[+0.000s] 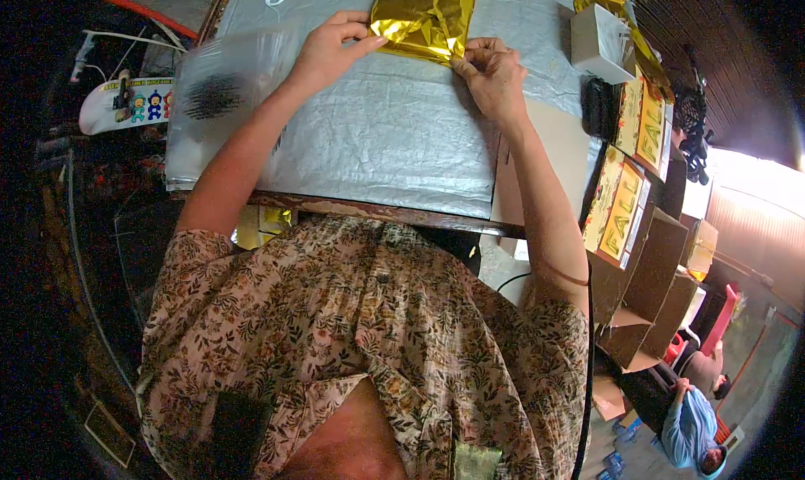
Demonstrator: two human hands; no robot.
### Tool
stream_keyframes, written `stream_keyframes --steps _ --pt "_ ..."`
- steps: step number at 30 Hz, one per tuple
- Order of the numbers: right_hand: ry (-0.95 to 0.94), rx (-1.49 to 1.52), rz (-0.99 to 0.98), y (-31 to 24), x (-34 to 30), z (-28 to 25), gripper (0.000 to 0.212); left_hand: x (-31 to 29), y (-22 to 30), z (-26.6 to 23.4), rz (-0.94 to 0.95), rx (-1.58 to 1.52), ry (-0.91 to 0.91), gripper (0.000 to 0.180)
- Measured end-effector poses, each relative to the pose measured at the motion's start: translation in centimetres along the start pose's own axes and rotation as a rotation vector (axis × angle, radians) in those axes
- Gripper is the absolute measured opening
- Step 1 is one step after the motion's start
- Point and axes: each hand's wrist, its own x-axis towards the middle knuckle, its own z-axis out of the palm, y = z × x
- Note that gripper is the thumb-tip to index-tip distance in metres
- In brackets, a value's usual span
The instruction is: Folding gold metallic sheets and placing them into clear plastic sleeves on an assembly line.
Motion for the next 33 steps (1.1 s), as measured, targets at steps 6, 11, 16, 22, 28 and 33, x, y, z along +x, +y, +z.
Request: stream_keyframes --steps 6,11,16,22,28,33 --pt "0.087 -0.043 -0.063 -0.2 -0.9 0.4 0.012 0.0 0.7 0.2 -0.028 -0.023 0.010 0.033" --pt "0.095 -0.002 0.040 -0.3 -1.3 1.3 0.016 -0.6 1.4 0.2 -0.004 -0.016 0.066 0.034" --pt "0.097 -0.020 0.094 -0.3 -1.5 1.2 0.019 -0.9 1.4 0.3 0.040 0.060 0.080 0.034" --pt "0.247 -0.076 0.033 -1.4 -2.3 1.4 0.014 -1.0 1.6 0.1 0.046 0.057 0.059 0.036" --pt "0.300 -0.105 0.119 -1.7 -2.4 2.1 0.014 -1.9 2.6 0.2 -0.047 0.026 0.112 0.036" --pt "0.279 -0.212 0.105 -3.1 -2.4 1.7 0.016 -2.3 2.7 0.0 -0.028 0.060 0.102 0.035"
